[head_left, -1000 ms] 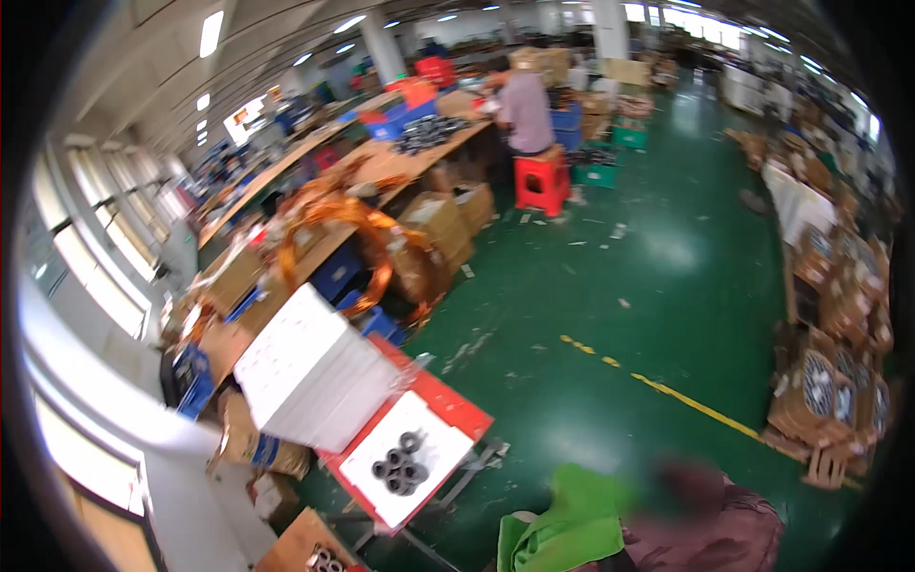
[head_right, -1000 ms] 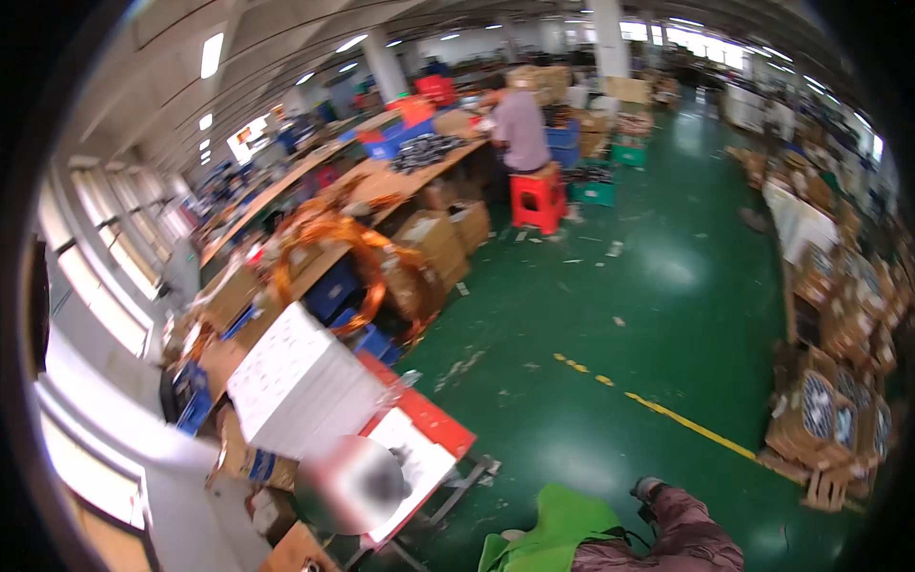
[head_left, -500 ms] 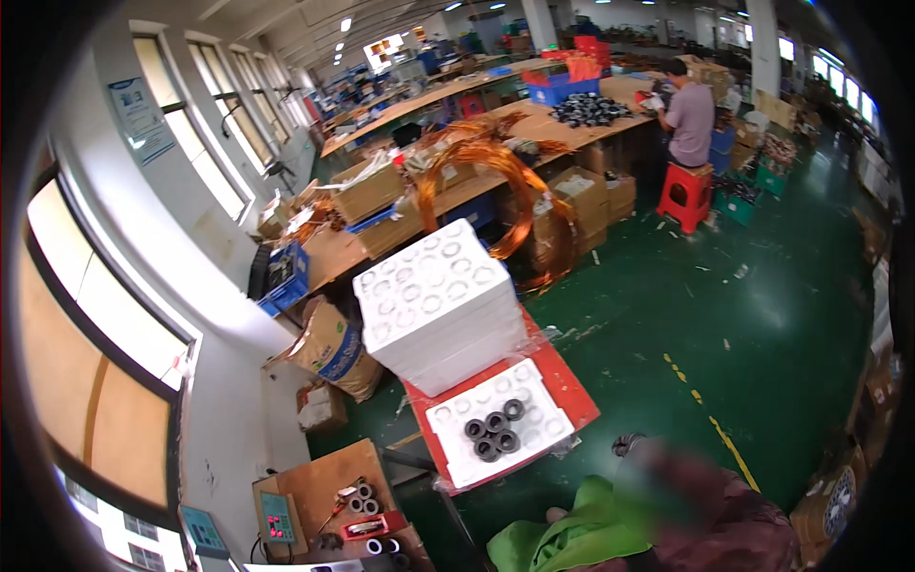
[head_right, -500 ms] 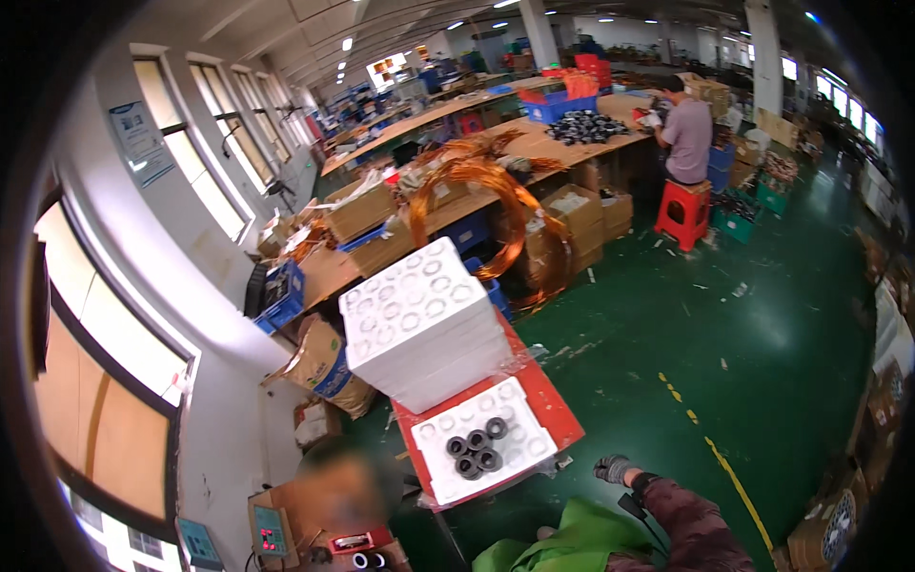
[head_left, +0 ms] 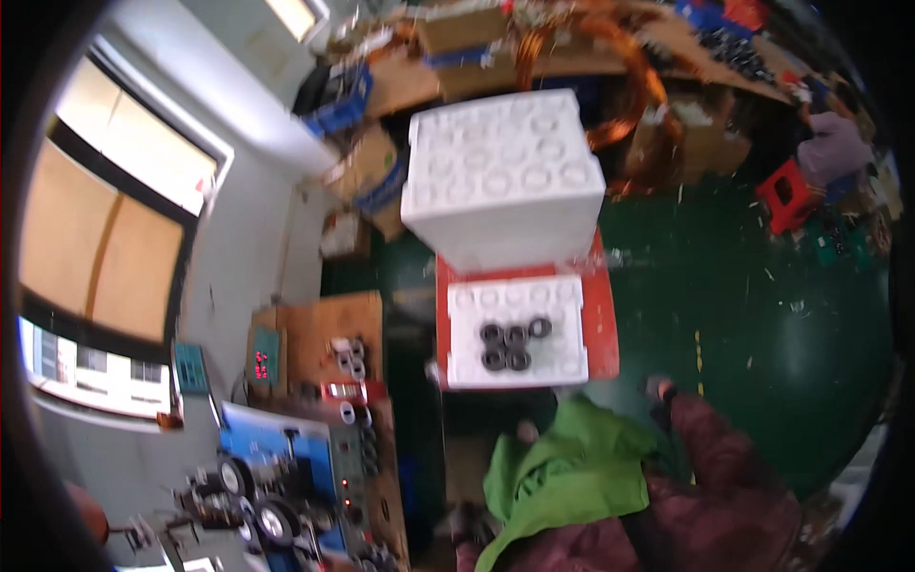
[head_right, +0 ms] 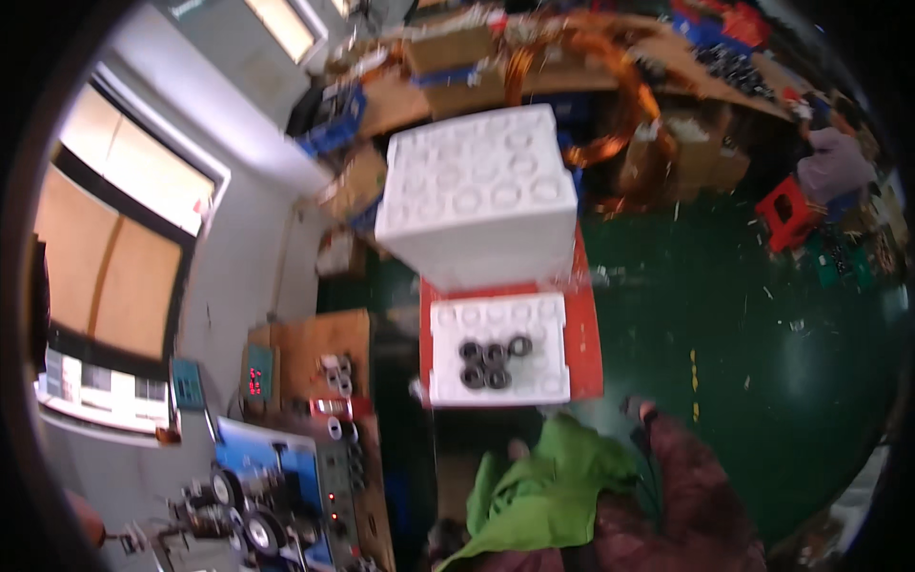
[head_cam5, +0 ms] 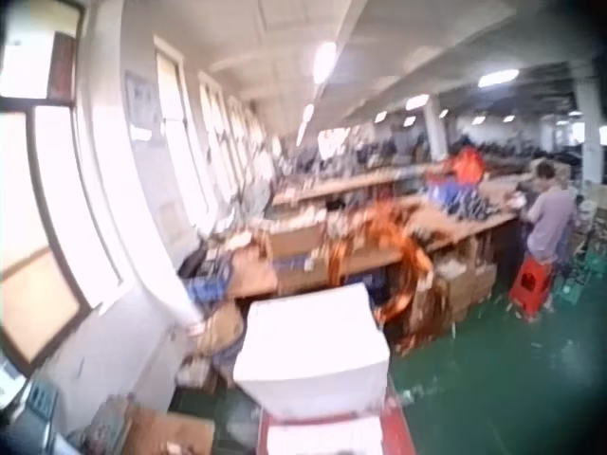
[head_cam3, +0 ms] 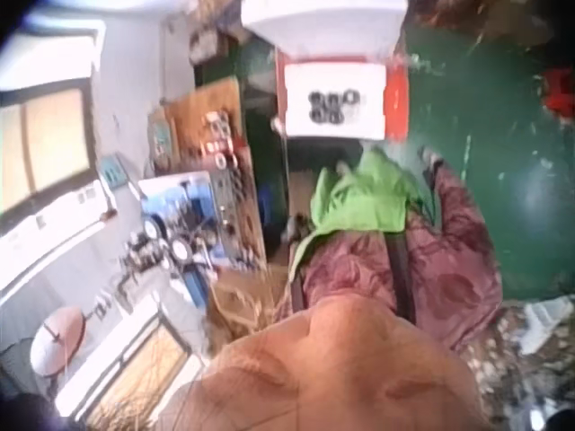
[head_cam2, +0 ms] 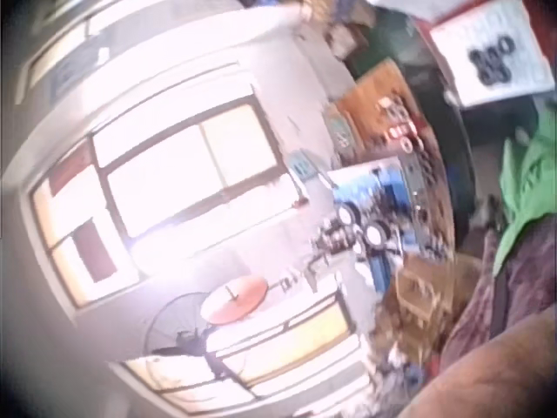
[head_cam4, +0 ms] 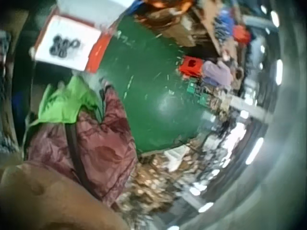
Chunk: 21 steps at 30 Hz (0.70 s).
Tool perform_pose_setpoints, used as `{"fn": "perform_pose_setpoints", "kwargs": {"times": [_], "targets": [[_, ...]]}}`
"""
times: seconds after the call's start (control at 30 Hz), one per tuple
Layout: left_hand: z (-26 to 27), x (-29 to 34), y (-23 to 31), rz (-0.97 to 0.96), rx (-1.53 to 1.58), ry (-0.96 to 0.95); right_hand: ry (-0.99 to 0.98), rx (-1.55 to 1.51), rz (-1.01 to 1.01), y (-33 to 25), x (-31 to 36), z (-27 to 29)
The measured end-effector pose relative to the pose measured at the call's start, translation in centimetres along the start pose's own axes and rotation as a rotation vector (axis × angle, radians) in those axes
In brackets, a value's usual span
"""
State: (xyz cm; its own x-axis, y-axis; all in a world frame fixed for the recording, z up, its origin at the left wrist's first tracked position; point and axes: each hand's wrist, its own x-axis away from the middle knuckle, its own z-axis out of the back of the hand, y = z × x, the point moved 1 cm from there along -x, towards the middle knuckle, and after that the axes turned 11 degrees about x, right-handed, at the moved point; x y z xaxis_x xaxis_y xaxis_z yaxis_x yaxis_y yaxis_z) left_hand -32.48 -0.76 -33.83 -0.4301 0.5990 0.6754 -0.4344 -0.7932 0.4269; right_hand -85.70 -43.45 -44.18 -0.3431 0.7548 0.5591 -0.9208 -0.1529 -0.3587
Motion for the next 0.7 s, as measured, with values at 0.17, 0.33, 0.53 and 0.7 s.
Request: {"fn": "perform_pose_setpoints", "kwargs": {"times": [0.17, 0.33, 0.53, 0.7], "targets": [[-5.5, 3.7, 4.9, 0.058, 0.166, 0.104, -0.046, 0.263, 0.05, -1.6, -5.6, 8.0], [-9.8, 12.5, 3.9, 0.396, 1.185, 0.369, -0.227, 0.026, 0.072, -8.5, -7.0, 10.4], [-16.0, 17.8, 3.2, 0.387, 1.277, 0.33, -0.228, 0.027, 0.178, -11.4, -8.4, 8.6], [-19.2, 20.9, 3.5, 0.431, 0.969, 0.368, -0.079, 0.3, 0.456, -19.1, -4.4, 9.5]]}}
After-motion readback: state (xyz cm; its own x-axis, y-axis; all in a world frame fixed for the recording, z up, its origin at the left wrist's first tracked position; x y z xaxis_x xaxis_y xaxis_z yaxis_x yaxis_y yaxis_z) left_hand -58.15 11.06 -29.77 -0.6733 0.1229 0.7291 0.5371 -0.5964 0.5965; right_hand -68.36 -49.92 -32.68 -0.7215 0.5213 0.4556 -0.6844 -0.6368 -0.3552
